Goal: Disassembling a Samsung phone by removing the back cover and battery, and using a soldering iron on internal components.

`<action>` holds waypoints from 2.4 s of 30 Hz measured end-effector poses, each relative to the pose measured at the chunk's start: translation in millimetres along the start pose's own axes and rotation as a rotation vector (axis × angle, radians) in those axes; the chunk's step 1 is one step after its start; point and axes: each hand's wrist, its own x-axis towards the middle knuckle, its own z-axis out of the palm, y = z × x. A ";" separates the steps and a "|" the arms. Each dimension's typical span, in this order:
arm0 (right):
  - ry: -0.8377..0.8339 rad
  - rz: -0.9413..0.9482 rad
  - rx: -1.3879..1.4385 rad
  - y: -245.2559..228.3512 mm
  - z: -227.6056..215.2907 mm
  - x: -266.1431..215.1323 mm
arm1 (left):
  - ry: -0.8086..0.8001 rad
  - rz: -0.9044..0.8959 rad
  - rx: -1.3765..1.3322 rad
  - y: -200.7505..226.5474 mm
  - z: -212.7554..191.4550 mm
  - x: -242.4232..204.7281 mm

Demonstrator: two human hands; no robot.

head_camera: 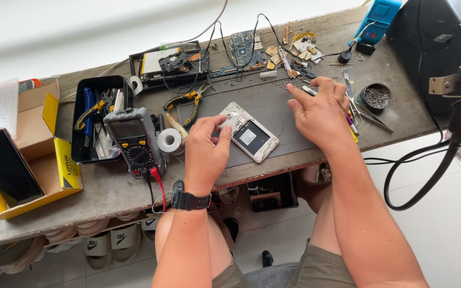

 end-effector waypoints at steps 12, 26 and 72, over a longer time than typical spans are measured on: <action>0.101 -0.018 0.015 1.8 0.9 -10.3 | -0.017 -0.025 -0.022 5.3 2.1 0.1; -0.112 -0.122 -0.059 -40.8 -33.3 -39.5 | -0.034 -0.031 -0.024 13.8 7.6 -0.9; 0.044 -0.316 0.408 -69.8 -33.9 -71.6 | 0.145 -0.229 -0.110 -25.8 19.1 -7.5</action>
